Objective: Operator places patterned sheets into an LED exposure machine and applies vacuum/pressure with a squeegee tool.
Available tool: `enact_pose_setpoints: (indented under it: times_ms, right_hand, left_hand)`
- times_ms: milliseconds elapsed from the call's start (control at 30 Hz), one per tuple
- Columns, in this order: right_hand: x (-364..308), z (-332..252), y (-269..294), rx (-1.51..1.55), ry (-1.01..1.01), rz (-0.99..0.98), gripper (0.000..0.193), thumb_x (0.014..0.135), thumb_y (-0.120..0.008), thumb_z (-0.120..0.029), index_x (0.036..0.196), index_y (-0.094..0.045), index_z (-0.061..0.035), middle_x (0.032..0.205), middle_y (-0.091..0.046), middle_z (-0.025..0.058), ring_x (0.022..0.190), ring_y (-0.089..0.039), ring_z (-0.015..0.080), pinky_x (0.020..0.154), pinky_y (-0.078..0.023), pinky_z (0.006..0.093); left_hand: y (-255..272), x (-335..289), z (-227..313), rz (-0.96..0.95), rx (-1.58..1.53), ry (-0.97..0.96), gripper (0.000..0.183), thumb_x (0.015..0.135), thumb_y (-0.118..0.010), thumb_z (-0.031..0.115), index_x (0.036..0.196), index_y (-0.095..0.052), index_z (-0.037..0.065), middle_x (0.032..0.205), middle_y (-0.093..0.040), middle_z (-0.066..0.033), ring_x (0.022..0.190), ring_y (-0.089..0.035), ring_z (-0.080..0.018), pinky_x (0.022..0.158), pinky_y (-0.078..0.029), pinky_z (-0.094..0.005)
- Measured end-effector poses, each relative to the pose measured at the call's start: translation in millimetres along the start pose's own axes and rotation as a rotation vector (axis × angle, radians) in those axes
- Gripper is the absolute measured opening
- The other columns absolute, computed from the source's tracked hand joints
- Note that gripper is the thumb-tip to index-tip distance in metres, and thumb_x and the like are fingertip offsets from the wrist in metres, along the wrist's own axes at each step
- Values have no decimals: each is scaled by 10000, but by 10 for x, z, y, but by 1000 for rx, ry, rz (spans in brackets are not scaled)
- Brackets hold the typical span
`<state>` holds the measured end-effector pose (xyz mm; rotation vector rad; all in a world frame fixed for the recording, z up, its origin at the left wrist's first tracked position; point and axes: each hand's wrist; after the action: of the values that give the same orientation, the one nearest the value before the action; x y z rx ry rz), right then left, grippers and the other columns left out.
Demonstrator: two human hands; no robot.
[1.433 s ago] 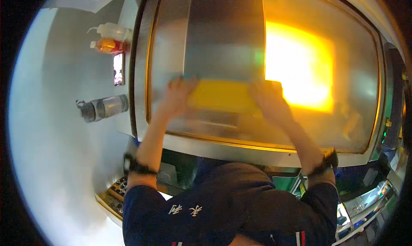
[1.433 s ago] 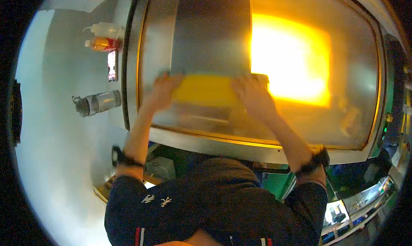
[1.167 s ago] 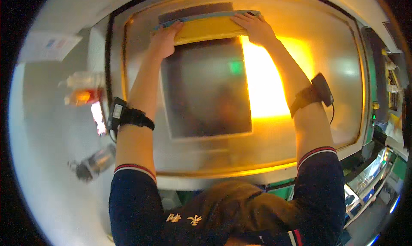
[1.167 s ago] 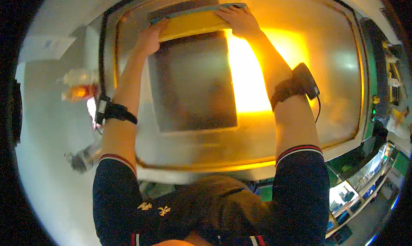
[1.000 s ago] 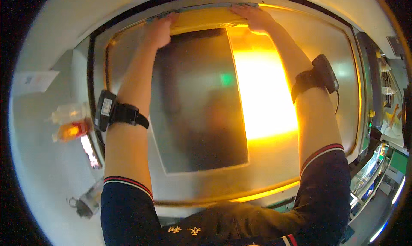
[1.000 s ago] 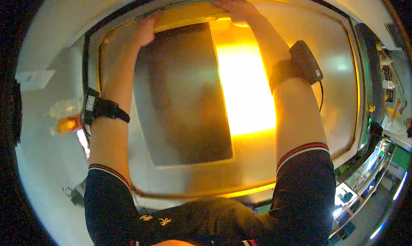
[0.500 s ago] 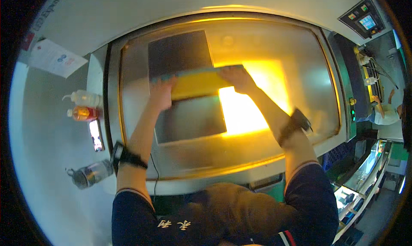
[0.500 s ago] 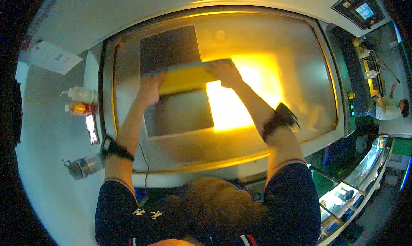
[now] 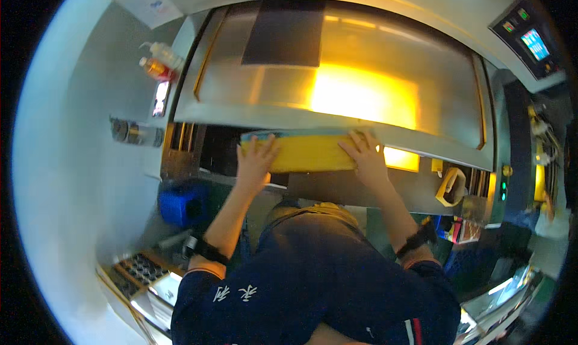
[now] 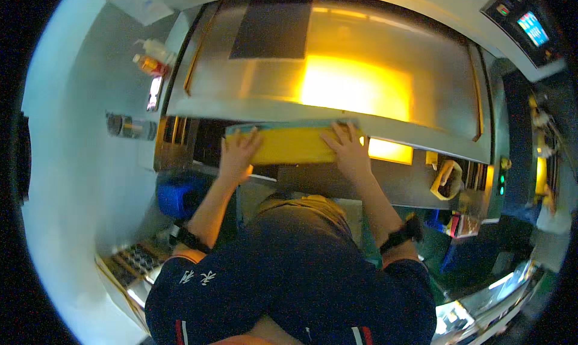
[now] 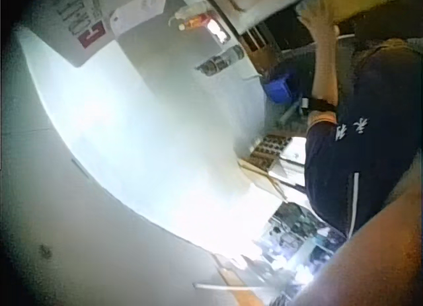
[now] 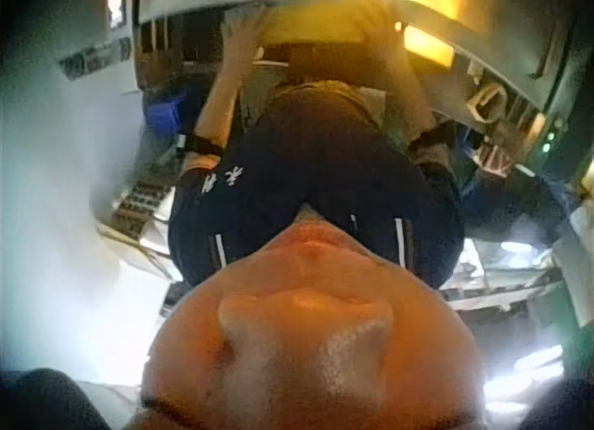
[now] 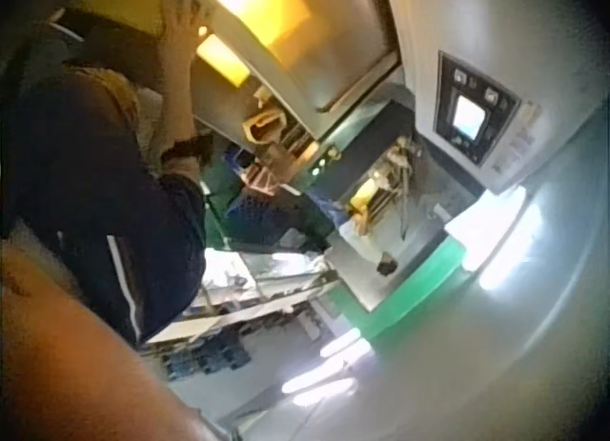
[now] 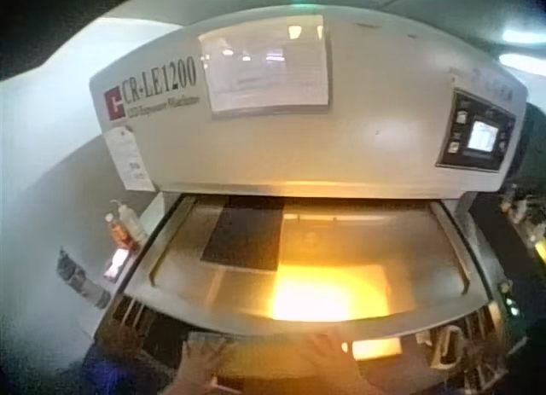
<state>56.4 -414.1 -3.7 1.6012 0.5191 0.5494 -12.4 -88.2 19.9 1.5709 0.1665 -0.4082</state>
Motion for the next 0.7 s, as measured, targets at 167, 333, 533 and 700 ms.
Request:
enact_pose_setpoints:
  times_ms: [167,333,533,700]
  right_hand:
    - [-975,367,-593,-17,-37,25,501,810,-628,-142,1280,-609,-315,1452,-503,14,1338,-451,351,971,-472,497]
    - [-1697,948,-1778,43,-105,-117,467,869,-558,-110,1296,-594,-297,1468,-484,-12,1350,-447,315,970,-462,501]
    - [-1652,906,-2290,23,-401,-283,579,890,-548,-55,1414,-467,-289,1552,-348,-41,1429,-322,285,1049,-395,511]
    - [-1089,529,-2180,29,-414,-476,709,856,-638,-162,1494,-343,-253,1602,-223,54,1487,-174,280,1167,-241,513]
  left_hand:
    - [-1149,-1033,724,-10,-327,205,967,761,-741,278,1561,-197,253,1644,-95,-63,1485,-105,-411,1099,-167,-725]
    - [-1770,-2114,532,-492,-381,463,961,803,-720,342,1570,-155,216,1648,-50,-83,1479,-108,-439,1108,-187,-696]
    - [-2681,-3175,148,-344,-805,641,778,845,-671,313,1518,-329,123,1551,-352,-155,1396,-377,-366,1121,-345,-474]
    - [-2429,-2730,-110,-535,-922,609,701,871,-643,301,1487,-384,89,1473,-461,-172,1350,-448,-338,1105,-376,-412]
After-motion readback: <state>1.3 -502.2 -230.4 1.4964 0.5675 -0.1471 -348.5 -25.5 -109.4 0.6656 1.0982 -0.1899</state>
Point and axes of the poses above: each hand's wrist, its own x-axis towards the middle knuckle, its own y-axis out of the back of the hand, z = x × y
